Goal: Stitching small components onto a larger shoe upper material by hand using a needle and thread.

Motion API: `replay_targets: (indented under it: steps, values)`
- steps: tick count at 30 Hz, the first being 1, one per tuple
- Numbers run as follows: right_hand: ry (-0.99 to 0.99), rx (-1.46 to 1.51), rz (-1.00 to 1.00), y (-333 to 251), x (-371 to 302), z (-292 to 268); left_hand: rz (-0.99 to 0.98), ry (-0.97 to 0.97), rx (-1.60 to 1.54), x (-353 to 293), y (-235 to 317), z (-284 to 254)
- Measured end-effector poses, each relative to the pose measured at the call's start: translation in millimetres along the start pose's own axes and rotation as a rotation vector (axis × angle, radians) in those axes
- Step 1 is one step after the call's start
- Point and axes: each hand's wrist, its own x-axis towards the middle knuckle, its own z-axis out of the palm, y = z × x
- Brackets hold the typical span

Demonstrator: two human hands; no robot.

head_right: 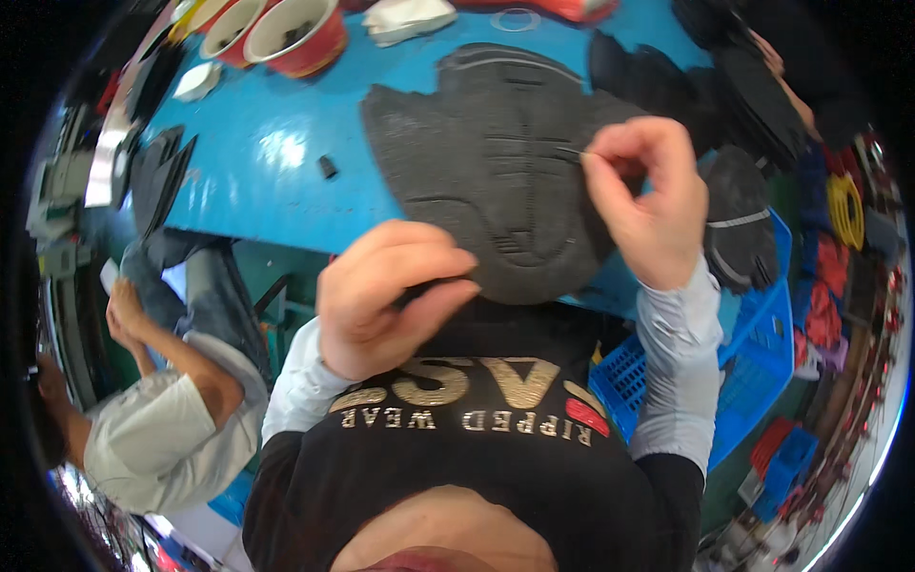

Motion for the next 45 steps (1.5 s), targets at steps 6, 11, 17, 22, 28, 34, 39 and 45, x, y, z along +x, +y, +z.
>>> replay_targets:
  steps: [6, 11, 17, 22, 28, 34, 39, 45]
  values:
    - [-0.034, -0.013, -0.055, -24, -3, 6, -0.192, 0.068, -0.216, -15, -6, -4]
    - [-0.054, 0.187, -0.193, -69, -22, 37, -0.462, 0.296, -0.897, -26, -5, -2]
    - [-0.105, 0.055, -0.331, -87, -28, 78, -0.396, 0.318, -0.919, -50, -12, -8]
    - [-0.091, 0.06, -0.313, -95, -31, 98, -0.364, 0.331, -0.988, -62, -13, -18]
    - [-0.246, -0.024, -0.364, -104, -27, 106, -0.353, 0.375, -1.009, -75, -22, -27]
    - [-0.283, 0.006, -0.383, -107, -28, 117, -0.193, 0.341, -0.93, -86, -37, -34]
    - [-0.224, 0.138, -0.174, -106, -27, 102, -0.258, 0.304, 0.234, -76, -70, -61]
    - [-0.187, 0.267, -0.002, -102, -30, 88, -0.235, 0.056, 0.723, -53, -118, -81]
